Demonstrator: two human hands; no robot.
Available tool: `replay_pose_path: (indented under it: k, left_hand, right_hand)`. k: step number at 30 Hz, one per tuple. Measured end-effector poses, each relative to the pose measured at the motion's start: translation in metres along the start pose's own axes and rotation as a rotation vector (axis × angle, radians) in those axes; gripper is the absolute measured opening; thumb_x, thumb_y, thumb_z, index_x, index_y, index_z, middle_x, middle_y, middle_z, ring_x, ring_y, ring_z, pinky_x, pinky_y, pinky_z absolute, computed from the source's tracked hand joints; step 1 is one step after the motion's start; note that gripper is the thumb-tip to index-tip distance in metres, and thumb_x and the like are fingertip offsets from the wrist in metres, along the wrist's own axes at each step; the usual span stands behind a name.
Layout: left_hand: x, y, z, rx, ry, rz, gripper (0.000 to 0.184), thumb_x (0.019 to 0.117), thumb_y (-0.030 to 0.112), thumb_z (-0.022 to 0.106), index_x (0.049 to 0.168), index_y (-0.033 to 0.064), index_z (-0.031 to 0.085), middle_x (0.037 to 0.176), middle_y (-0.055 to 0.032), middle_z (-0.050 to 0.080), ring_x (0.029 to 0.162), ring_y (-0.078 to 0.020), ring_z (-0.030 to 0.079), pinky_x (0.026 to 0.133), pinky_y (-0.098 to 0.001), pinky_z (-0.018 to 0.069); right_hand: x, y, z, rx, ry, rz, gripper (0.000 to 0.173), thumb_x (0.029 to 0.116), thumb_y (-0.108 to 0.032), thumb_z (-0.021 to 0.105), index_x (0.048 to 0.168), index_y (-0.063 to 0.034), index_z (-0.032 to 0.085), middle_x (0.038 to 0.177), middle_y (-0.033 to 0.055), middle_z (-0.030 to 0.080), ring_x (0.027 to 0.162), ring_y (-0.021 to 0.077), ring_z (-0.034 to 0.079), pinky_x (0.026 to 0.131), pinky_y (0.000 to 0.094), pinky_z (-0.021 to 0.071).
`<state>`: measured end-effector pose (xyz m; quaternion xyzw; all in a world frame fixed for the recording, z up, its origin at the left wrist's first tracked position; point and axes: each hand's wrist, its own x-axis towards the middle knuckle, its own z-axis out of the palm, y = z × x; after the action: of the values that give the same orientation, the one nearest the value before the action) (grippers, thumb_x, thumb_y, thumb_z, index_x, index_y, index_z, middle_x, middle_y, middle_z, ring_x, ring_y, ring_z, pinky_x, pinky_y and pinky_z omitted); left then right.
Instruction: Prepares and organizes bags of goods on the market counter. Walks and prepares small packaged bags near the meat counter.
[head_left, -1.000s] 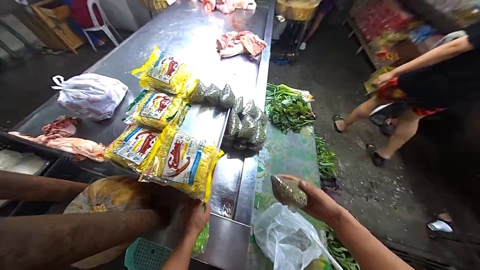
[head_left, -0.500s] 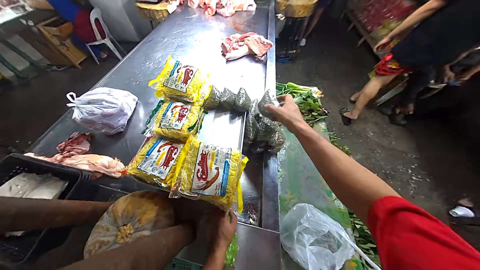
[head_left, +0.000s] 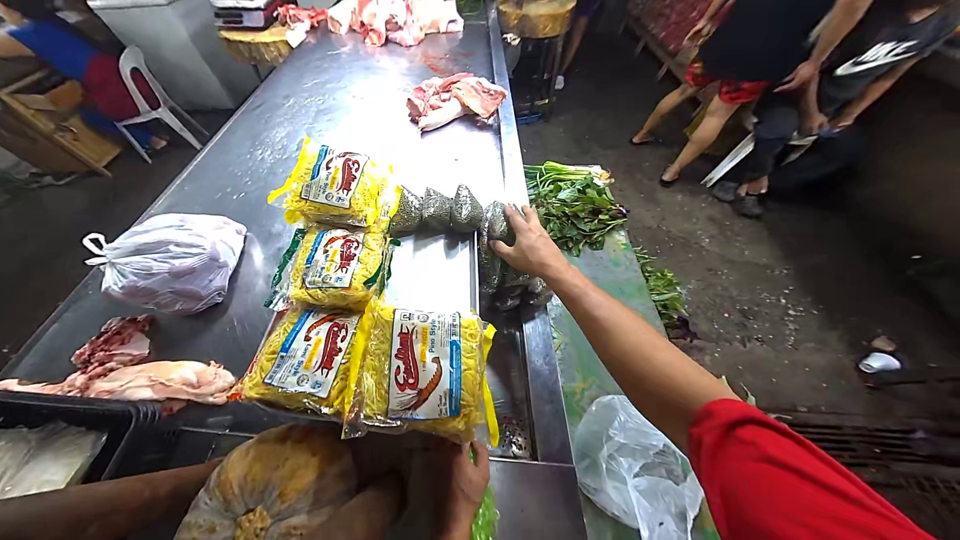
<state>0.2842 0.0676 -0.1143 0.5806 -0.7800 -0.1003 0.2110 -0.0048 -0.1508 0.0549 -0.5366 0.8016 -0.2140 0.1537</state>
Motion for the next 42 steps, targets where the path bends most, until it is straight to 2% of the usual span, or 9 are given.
replay_pose_path:
  k: [5, 11, 15, 21, 31, 34, 36, 39, 42]
  left_hand:
    - [0.001, 0.004, -0.007, -0.012, -0.061, -0.023, 0.03, 0.0886, 0.033, 0.061, 0.087, 0.0091, 0.079, 0.092, -0.0094, 0.078, 0.092, -0.0298, 0.075, 0.075, -0.0494, 0.0604]
    - [0.001, 0.003, -0.003, 0.006, -0.043, -0.018, 0.03, 0.088, 0.033, 0.061, 0.084, 0.0094, 0.079, 0.091, -0.0093, 0.077, 0.092, -0.0291, 0.075, 0.075, -0.0476, 0.0603]
    - [0.001, 0.004, -0.002, 0.016, -0.022, -0.016, 0.03, 0.0879, 0.033, 0.061, 0.083, 0.0095, 0.079, 0.089, -0.0088, 0.077, 0.09, -0.0288, 0.075, 0.075, -0.0474, 0.0603]
    - [-0.001, 0.002, 0.003, 0.03, -0.069, -0.035, 0.031, 0.0885, 0.035, 0.059, 0.082, 0.0119, 0.079, 0.091, -0.0085, 0.077, 0.093, -0.0297, 0.075, 0.076, -0.0488, 0.0598]
    - [-0.004, -0.002, 0.01, 0.021, -0.122, -0.07, 0.034, 0.0901, 0.038, 0.058, 0.088, 0.0112, 0.079, 0.095, -0.0114, 0.077, 0.096, -0.0314, 0.074, 0.079, -0.052, 0.0593]
    - [-0.004, -0.003, 0.011, 0.017, -0.137, -0.079, 0.034, 0.0914, 0.037, 0.057, 0.088, 0.0115, 0.079, 0.095, -0.0101, 0.077, 0.096, -0.0313, 0.074, 0.079, -0.0531, 0.0592]
    - [-0.005, -0.004, 0.011, 0.03, -0.161, -0.095, 0.035, 0.0923, 0.038, 0.055, 0.088, 0.0126, 0.078, 0.096, -0.0087, 0.077, 0.098, -0.0294, 0.074, 0.081, -0.0513, 0.0593]
    - [-0.004, -0.006, 0.015, -0.013, -0.125, -0.087, 0.036, 0.095, 0.038, 0.056, 0.091, 0.0112, 0.079, 0.098, -0.0102, 0.077, 0.099, -0.0303, 0.074, 0.084, -0.0521, 0.059]
    - [-0.001, -0.008, 0.004, -0.184, -0.076, -0.151, 0.034, 0.0973, 0.033, 0.063, 0.101, 0.0039, 0.079, 0.103, -0.0167, 0.076, 0.1, -0.0347, 0.074, 0.088, -0.0557, 0.058]
  right_hand:
    - [-0.01, -0.008, 0.008, -0.271, -0.058, -0.053, 0.081, 0.0992, -0.023, 0.062, 0.166, -0.012, 0.017, 0.169, 0.025, 0.014, 0.101, 0.0438, 0.07, 0.083, 0.0577, 0.0584]
    - [-0.005, -0.002, 0.0, -0.217, -0.106, -0.052, 0.08, 0.0986, -0.025, 0.065, 0.166, -0.0189, 0.022, 0.17, 0.0207, 0.015, 0.103, 0.0444, 0.069, 0.086, 0.0605, 0.0571]
    - [-0.005, 0.0, -0.017, -0.143, -0.146, -0.099, 0.083, 0.0971, -0.008, 0.062, 0.166, -0.0232, 0.018, 0.17, 0.0239, 0.014, 0.112, 0.0481, 0.066, 0.089, 0.0633, 0.0557]
    - [0.001, 0.008, -0.028, -0.105, -0.083, -0.192, 0.048, 0.0981, -0.002, 0.054, 0.142, -0.0213, 0.061, 0.16, 0.0173, 0.041, 0.126, 0.0424, 0.06, 0.097, 0.0629, 0.0524]
    - [0.001, 0.031, -0.018, -0.035, 0.016, -0.277, 0.039, 0.1022, -0.007, 0.052, 0.138, -0.0202, 0.062, 0.158, 0.014, 0.045, 0.121, 0.0399, 0.065, 0.093, 0.0607, 0.0556]
    - [-0.032, 0.027, -0.025, 0.169, 0.305, -0.391, 0.032, 0.1, -0.007, 0.057, 0.13, -0.0118, 0.067, 0.141, 0.0147, 0.059, 0.096, 0.0284, 0.07, 0.077, 0.0473, 0.0604]
    - [-0.07, 0.015, -0.03, 0.396, 0.277, -0.291, 0.029, 0.1022, -0.013, 0.056, 0.129, -0.0077, 0.066, 0.117, 0.0128, 0.066, 0.069, 0.0195, 0.061, 0.061, 0.0407, 0.0537]
    - [-0.134, 0.01, -0.013, 0.662, 0.008, -0.047, 0.037, 0.1051, -0.031, 0.052, 0.129, -0.0049, 0.063, 0.107, 0.0111, 0.072, 0.079, 0.0191, 0.072, 0.076, 0.0417, 0.0626]
    - [-0.197, 0.007, 0.026, 0.889, 0.011, 0.089, 0.037, 0.1032, -0.027, 0.051, 0.122, 0.0021, 0.063, 0.104, 0.0124, 0.071, 0.08, 0.0178, 0.072, 0.075, 0.0367, 0.0633]
